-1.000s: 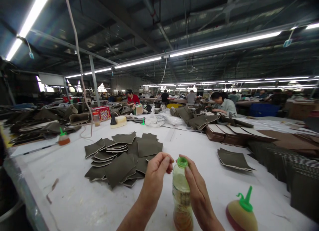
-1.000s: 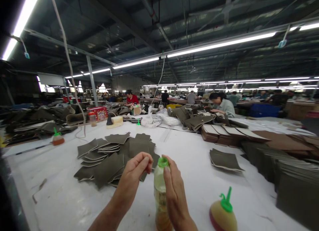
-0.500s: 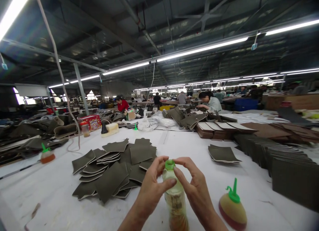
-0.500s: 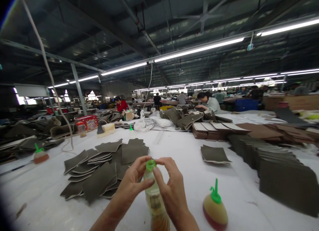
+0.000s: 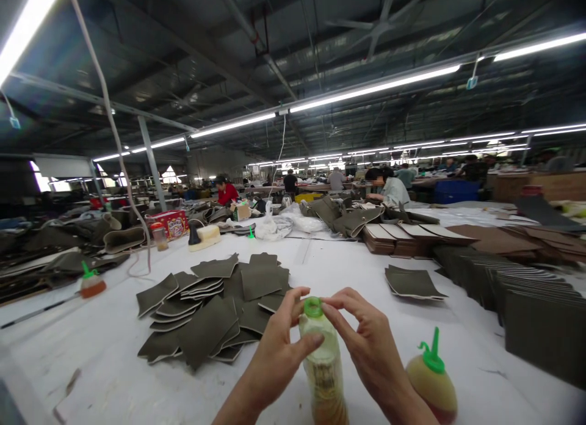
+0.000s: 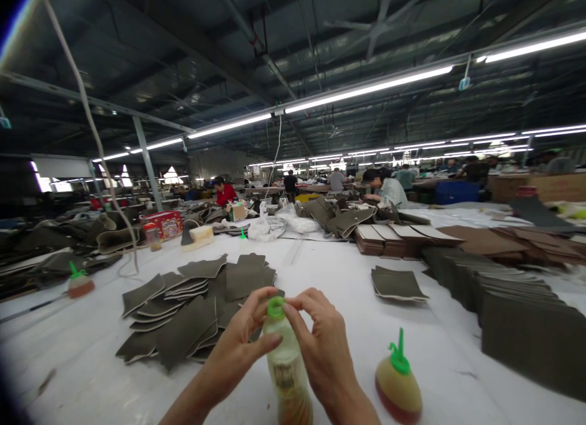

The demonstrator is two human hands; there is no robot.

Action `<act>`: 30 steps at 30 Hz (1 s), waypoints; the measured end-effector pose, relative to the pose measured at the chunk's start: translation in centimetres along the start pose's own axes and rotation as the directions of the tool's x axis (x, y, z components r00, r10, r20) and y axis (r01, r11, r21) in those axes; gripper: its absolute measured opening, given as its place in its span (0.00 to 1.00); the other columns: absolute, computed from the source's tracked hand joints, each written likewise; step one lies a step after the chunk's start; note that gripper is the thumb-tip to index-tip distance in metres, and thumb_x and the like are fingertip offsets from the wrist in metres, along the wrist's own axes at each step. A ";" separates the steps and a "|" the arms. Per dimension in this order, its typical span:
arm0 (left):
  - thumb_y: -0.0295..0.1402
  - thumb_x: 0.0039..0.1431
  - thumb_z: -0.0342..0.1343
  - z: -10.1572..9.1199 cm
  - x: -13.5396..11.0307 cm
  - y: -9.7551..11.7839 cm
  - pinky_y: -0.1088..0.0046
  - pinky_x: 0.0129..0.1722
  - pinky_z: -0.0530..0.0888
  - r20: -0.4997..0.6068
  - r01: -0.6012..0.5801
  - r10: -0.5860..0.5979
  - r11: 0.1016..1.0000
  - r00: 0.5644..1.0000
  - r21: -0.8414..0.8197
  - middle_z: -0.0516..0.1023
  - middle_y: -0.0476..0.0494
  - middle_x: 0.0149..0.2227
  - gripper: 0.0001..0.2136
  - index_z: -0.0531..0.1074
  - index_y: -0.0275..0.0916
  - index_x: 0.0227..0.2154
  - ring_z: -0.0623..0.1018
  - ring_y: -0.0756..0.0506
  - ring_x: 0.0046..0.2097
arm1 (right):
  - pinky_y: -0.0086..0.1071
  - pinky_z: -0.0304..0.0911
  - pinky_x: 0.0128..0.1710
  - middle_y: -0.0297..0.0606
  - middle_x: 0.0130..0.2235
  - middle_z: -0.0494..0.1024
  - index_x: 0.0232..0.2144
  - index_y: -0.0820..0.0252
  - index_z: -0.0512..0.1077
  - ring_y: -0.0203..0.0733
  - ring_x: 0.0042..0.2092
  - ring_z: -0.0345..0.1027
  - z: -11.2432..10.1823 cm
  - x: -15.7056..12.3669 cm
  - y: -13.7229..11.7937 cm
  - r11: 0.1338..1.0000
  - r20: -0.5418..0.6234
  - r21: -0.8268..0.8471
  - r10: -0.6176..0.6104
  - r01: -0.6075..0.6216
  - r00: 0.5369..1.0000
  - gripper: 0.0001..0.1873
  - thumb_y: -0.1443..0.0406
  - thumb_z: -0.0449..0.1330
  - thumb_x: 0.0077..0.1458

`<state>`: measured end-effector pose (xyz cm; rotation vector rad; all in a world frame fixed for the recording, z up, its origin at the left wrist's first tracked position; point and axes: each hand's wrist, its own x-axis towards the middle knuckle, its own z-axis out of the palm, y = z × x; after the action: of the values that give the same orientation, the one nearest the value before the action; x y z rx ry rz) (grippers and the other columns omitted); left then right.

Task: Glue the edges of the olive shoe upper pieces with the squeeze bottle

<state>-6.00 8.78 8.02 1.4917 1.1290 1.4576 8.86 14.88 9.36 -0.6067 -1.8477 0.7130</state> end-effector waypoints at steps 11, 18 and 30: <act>0.30 0.55 0.58 1.1 0.0 0.2 0.64 0.55 0.67 -0.051 -0.007 0.011 0.998 0.999 0.069 0.72 0.41 0.53 0.22 0.60 0.42 0.53 0.73 0.43 0.53 | 0.33 0.58 0.35 0.35 0.31 0.71 0.30 0.58 0.72 0.41 0.34 0.66 0.6 -0.3 0.2 0.997 -0.075 -0.075 -0.041 0.035 0.996 0.12 0.61 0.53 0.62; 0.30 0.55 0.58 1.2 -0.1 0.4 0.66 0.53 0.69 -0.064 -0.001 0.002 1.000 0.998 0.017 0.71 0.39 0.55 0.22 0.59 0.41 0.52 0.74 0.43 0.53 | 0.34 0.59 0.38 0.36 0.34 0.73 0.34 0.56 0.75 0.42 0.37 0.68 0.1 -0.3 -0.2 0.999 -0.013 -0.044 -0.012 0.012 1.000 0.13 0.59 0.52 0.62; 0.29 0.44 0.66 0.1 -0.9 -1.4 0.53 0.56 0.69 -0.209 -0.042 0.013 0.990 0.978 -0.132 0.71 0.36 0.55 0.35 0.58 0.42 0.55 0.73 0.38 0.53 | 0.43 0.70 0.41 0.46 0.47 0.78 0.46 0.50 0.75 0.54 0.45 0.73 1.7 0.0 3.3 0.956 0.195 0.153 0.218 -0.249 0.956 0.27 0.48 0.66 0.44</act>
<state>-5.98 8.42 6.44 1.2883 1.1101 1.7062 7.57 16.88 6.53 -0.6712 -1.8659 1.1078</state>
